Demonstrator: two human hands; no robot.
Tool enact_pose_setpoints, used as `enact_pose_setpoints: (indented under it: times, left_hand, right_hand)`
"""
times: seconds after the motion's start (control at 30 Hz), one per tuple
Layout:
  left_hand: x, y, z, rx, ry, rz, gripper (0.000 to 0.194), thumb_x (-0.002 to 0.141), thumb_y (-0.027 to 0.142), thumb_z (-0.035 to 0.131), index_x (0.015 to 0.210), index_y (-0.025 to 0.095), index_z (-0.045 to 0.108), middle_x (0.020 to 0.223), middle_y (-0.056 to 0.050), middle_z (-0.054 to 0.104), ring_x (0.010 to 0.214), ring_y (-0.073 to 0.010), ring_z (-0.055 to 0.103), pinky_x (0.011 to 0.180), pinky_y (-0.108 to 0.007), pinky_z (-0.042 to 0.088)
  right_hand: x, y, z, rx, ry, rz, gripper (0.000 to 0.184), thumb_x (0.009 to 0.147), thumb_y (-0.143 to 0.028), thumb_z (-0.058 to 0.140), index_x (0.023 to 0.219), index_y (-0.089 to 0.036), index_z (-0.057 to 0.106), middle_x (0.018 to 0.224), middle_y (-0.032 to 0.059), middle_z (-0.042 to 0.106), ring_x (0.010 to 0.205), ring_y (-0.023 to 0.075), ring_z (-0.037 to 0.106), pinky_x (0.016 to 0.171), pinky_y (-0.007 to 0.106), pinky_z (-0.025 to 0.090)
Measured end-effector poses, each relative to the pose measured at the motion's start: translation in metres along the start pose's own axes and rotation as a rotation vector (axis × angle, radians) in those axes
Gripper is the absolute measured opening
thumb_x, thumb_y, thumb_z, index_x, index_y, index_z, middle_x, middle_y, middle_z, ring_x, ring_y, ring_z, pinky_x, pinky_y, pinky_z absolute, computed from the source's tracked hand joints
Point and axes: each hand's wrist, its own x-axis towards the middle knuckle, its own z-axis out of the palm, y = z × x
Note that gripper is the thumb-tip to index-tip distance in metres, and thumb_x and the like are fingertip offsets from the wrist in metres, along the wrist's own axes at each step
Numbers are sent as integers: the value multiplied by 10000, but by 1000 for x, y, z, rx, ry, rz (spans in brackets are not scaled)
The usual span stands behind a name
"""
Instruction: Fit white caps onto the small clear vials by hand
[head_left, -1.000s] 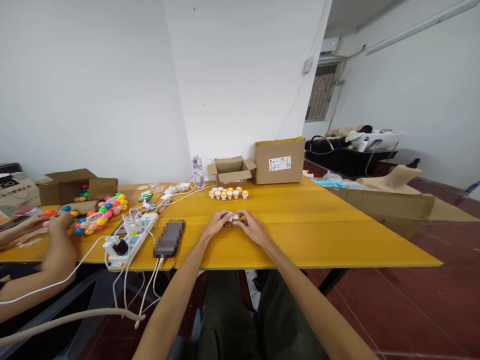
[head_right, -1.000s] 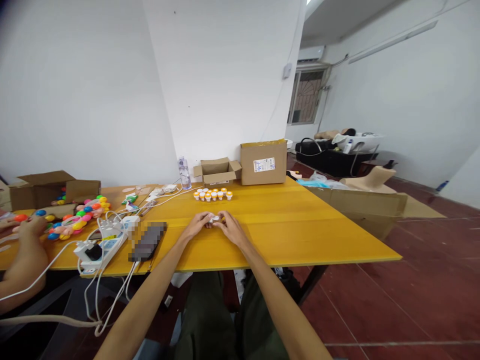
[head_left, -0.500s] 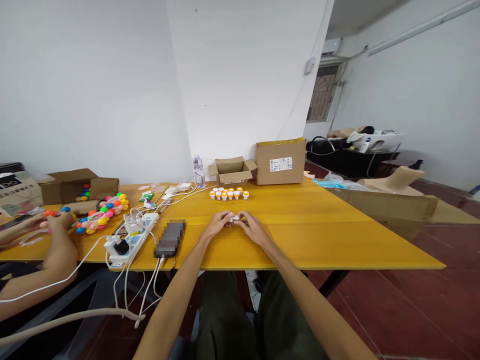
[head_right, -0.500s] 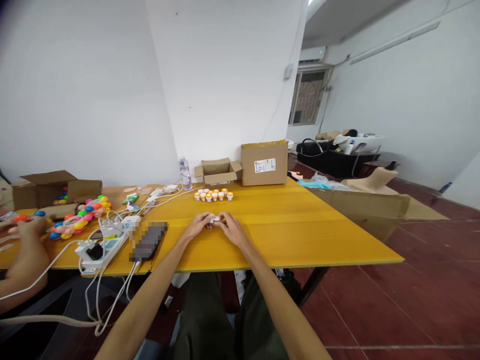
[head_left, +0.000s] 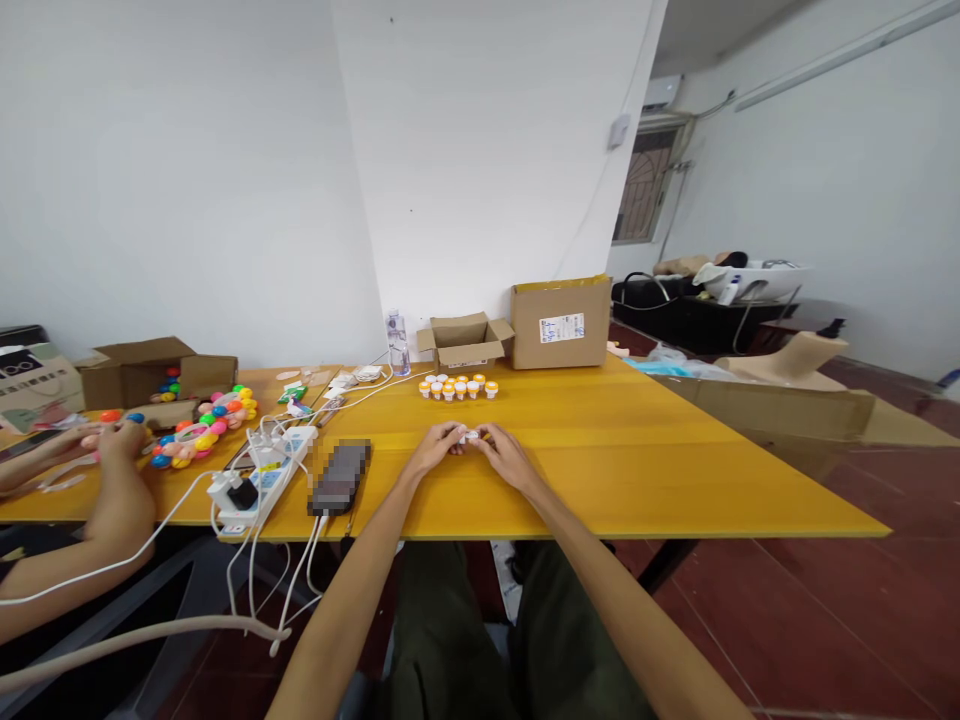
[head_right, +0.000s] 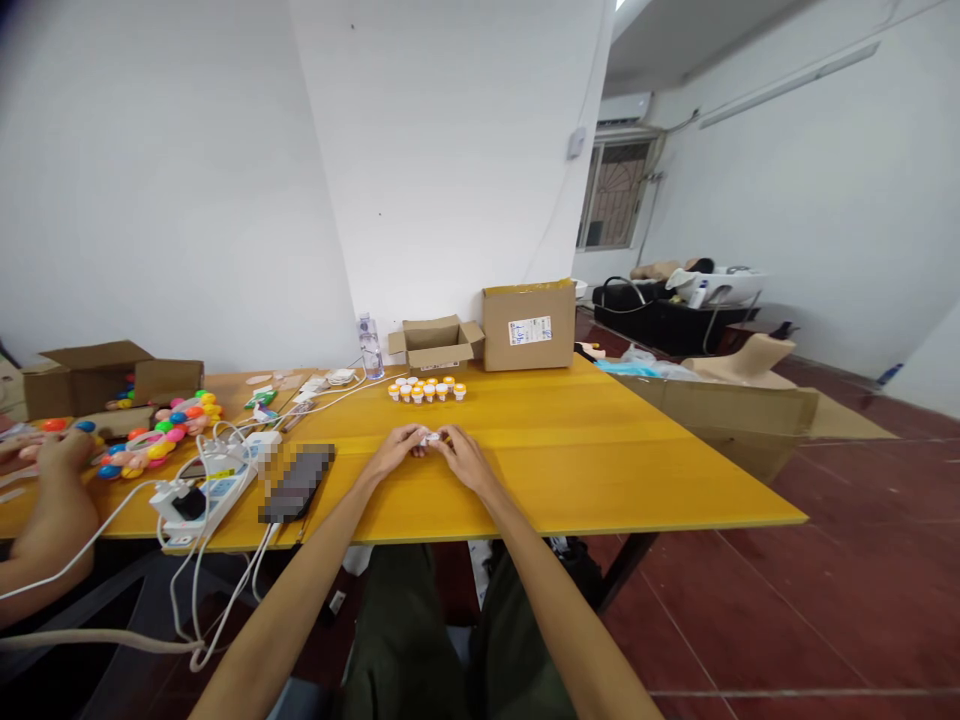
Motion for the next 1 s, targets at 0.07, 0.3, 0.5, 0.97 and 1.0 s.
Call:
enact_pose_setpoints:
  times: [0.07, 0.3, 0.5, 0.97, 1.0]
  left_hand:
    - [0, 1, 0, -8, -3, 2, 461, 704, 605, 627, 740, 146, 637, 577, 16, 561, 542, -106, 503, 564, -237, 413]
    - [0, 0, 1, -12, -3, 3, 433, 722, 578, 625, 738, 146, 633, 582, 19, 554, 546, -104, 502, 569, -237, 410]
    - [1, 0, -1, -6, 0, -11, 403, 735, 546, 629, 759, 144, 643, 587, 20, 555, 560, -109, 514, 573, -238, 407]
    - [0, 1, 0, -6, -2, -10, 414, 727, 561, 630, 751, 148, 635, 584, 19, 553, 564, -115, 510, 584, -245, 409]
    - [0, 1, 0, -6, -5, -9, 418, 725, 566, 630, 747, 148, 632, 584, 18, 552, 563, -114, 508, 583, -245, 409]
  right_hand:
    - [0, -1, 0, 4, 2, 11, 123, 841, -353, 507, 851, -242, 559, 850, 18, 653, 766, 181, 613, 747, 311, 483]
    - [0, 0, 1, 13, -6, 11, 115, 837, -349, 515, 859, -245, 557, 872, 17, 648, 763, 176, 614, 741, 308, 482]
    - [0, 1, 2, 18, 7, 17, 134, 827, -366, 528, 880, -246, 557, 872, 10, 650, 749, 174, 612, 725, 306, 485]
    - [1, -1, 0, 20, -24, 27, 113, 826, -353, 506, 840, -244, 537, 859, 19, 641, 783, 187, 610, 756, 319, 473]
    - [1, -1, 0, 16, -22, 27, 115, 831, -352, 500, 831, -243, 538, 853, 21, 642, 787, 188, 611, 758, 319, 472]
